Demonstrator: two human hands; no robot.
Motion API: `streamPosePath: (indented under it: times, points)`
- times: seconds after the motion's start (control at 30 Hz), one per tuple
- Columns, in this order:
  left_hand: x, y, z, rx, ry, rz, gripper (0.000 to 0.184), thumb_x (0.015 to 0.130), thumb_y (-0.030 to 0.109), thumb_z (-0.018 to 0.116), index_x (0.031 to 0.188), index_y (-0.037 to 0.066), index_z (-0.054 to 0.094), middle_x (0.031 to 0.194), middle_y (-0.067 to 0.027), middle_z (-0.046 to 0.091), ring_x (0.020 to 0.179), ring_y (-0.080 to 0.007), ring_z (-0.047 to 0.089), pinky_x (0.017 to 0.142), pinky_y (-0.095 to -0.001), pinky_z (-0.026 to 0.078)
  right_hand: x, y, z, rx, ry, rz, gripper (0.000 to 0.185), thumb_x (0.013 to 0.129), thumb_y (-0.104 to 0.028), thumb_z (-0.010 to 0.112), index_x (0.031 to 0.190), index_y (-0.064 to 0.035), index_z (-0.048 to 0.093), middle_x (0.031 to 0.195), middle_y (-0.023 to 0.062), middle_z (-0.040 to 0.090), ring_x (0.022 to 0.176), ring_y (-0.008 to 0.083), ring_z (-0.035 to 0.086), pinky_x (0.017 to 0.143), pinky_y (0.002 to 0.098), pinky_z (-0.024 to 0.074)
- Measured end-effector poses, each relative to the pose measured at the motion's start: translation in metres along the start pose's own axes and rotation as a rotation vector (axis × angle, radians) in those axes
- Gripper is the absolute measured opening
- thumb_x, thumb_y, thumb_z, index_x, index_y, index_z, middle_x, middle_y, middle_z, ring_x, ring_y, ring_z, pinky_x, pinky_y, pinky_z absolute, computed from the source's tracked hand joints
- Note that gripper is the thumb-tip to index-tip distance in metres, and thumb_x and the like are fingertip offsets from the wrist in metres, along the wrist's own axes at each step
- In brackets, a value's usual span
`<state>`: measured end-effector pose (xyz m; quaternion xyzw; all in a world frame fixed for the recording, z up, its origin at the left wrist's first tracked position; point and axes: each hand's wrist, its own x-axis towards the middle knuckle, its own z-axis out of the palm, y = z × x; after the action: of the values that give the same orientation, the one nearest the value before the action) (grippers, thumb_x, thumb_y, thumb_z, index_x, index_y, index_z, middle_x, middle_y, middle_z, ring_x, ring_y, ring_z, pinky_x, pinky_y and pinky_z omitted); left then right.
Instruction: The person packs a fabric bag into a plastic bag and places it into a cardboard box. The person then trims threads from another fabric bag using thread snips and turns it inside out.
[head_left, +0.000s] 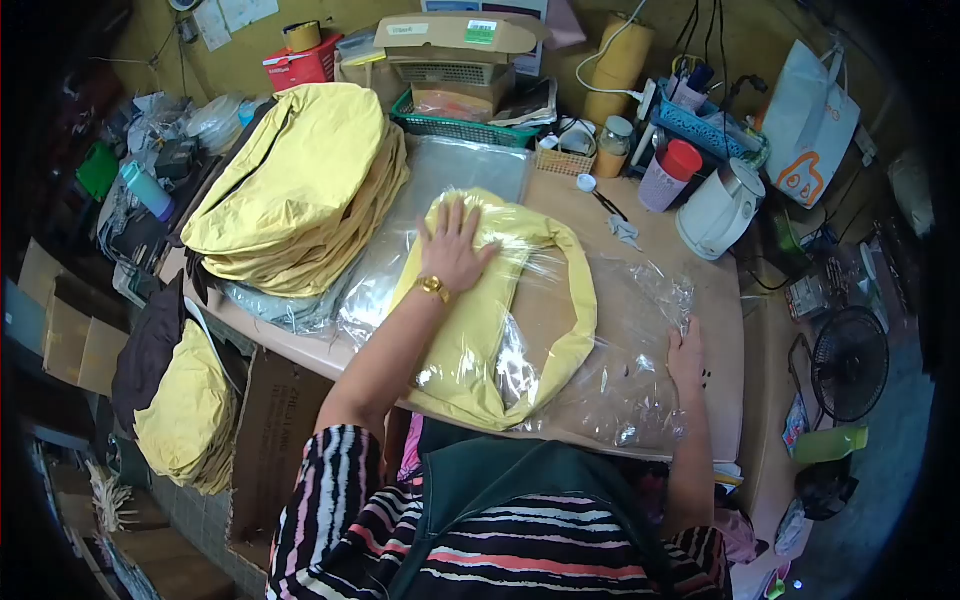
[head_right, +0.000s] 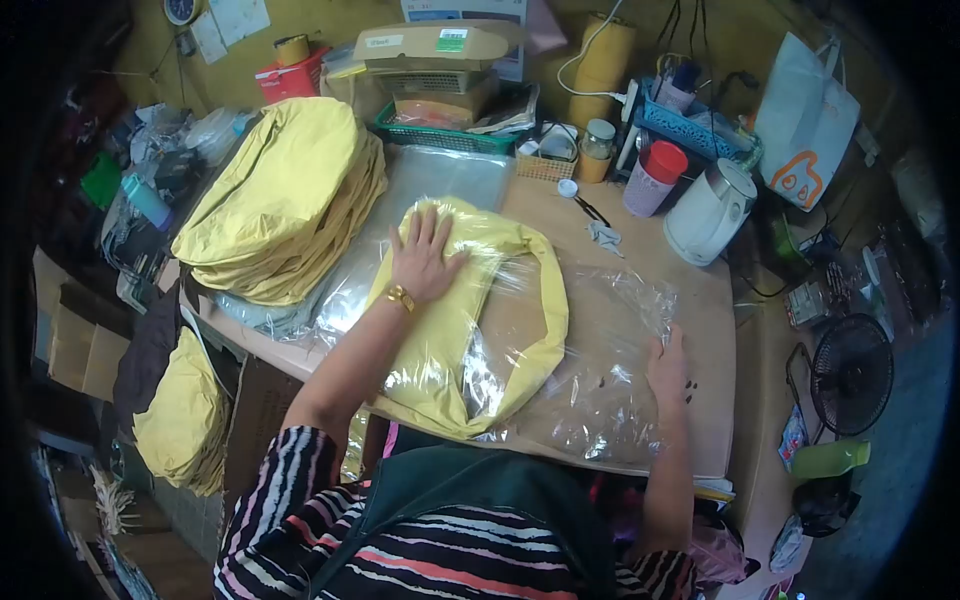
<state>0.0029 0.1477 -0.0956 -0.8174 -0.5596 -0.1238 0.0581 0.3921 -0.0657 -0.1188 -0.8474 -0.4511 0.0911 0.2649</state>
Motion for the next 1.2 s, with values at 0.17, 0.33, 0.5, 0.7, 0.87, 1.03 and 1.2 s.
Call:
streamPosePath:
  times: [0.17,0.33,0.5,0.7,0.87,1.03,1.2]
  points:
    - [0.018,-0.004,-0.014,0.01,-0.358,-0.025,0.083,0.088,0.066,0.041,0.149,0.013,0.027,0.157,-0.0141,0.019,0.145,-0.0348,0.014,0.111,-0.0636,0.012,0.024,0.022,-0.026,0.856,-0.354,0.183,0.039,0.089,-0.01,0.06,0.126,-0.0066,0.046,0.088,0.0065,0.061,0.071,0.0113,0.06,0.052,0.0252,0.0468]
    - [0.018,0.104,-0.105,-0.888,-0.026,0.705,0.094,0.077,0.06,0.068,0.147,0.011,0.03,0.156,-0.0168,0.02,0.145,-0.0397,0.01,0.112,-0.0604,0.015,0.004,-0.104,-0.09,1.254,-0.659,-0.226,0.03,0.089,-0.007,0.062,0.117,-0.003,0.053,0.095,0.0005,0.059,0.078,0.0065,0.057,0.066,0.0224,0.0475]
    - [0.0,0.15,-0.162,-0.424,0.295,0.825,0.048,0.071,0.016,0.076,0.118,0.015,0.064,0.106,-0.0089,0.064,0.109,-0.0276,0.058,0.112,-0.053,0.023,0.005,-0.156,-0.111,1.354,-0.722,-0.192,0.016,0.089,-0.005,0.062,0.104,-0.0005,0.059,0.093,0.0014,0.062,0.076,0.0044,0.058,0.061,0.0204,0.0463]
    - [0.027,0.08,-0.19,-0.861,0.237,0.83,0.02,0.067,-0.001,0.073,0.085,0.009,0.072,0.091,-0.0029,0.069,0.094,-0.02,0.063,0.088,-0.0326,0.046,0.006,-0.138,-0.126,0.521,-0.39,-0.227,0.027,0.08,-0.004,0.072,0.104,-0.0005,0.061,0.091,0.0017,0.065,0.084,0.0116,0.063,0.076,0.0272,0.0492]
    - [0.013,0.107,-0.178,-0.989,0.25,0.675,0.016,0.072,0.007,0.075,0.086,0.012,0.07,0.091,-0.0005,0.071,0.097,-0.0178,0.065,0.109,-0.0456,0.031,-0.046,-0.223,-0.101,0.537,0.197,-0.934,0.025,0.072,-0.001,0.073,0.094,-0.0047,0.062,0.092,0.0041,0.068,0.102,0.0211,0.059,0.091,0.0354,0.0435]
    - [0.016,0.073,-0.176,-0.827,0.416,0.722,0.014,0.075,0.005,0.074,0.086,0.009,0.067,0.091,-0.0011,0.071,0.101,-0.0173,0.064,0.107,-0.0449,0.034,-0.01,-0.191,-0.091,0.636,0.103,-1.038,0.013,0.073,-0.002,0.071,0.081,-0.0066,0.062,0.098,0.0069,0.069,0.102,0.0218,0.06,0.088,0.0329,0.0434]
    - [0.031,-0.012,-0.196,-1.248,-0.235,0.648,0.01,0.072,-0.005,0.056,0.078,0.001,0.062,0.08,-0.0044,0.062,0.089,-0.0165,0.059,0.094,-0.0337,0.045,0.0,-0.127,-0.134,0.816,-0.639,-0.695,0.004,0.075,0.001,0.062,0.076,-0.0033,0.062,0.082,0.0049,0.067,0.075,0.0096,0.056,0.07,0.0246,0.0432]
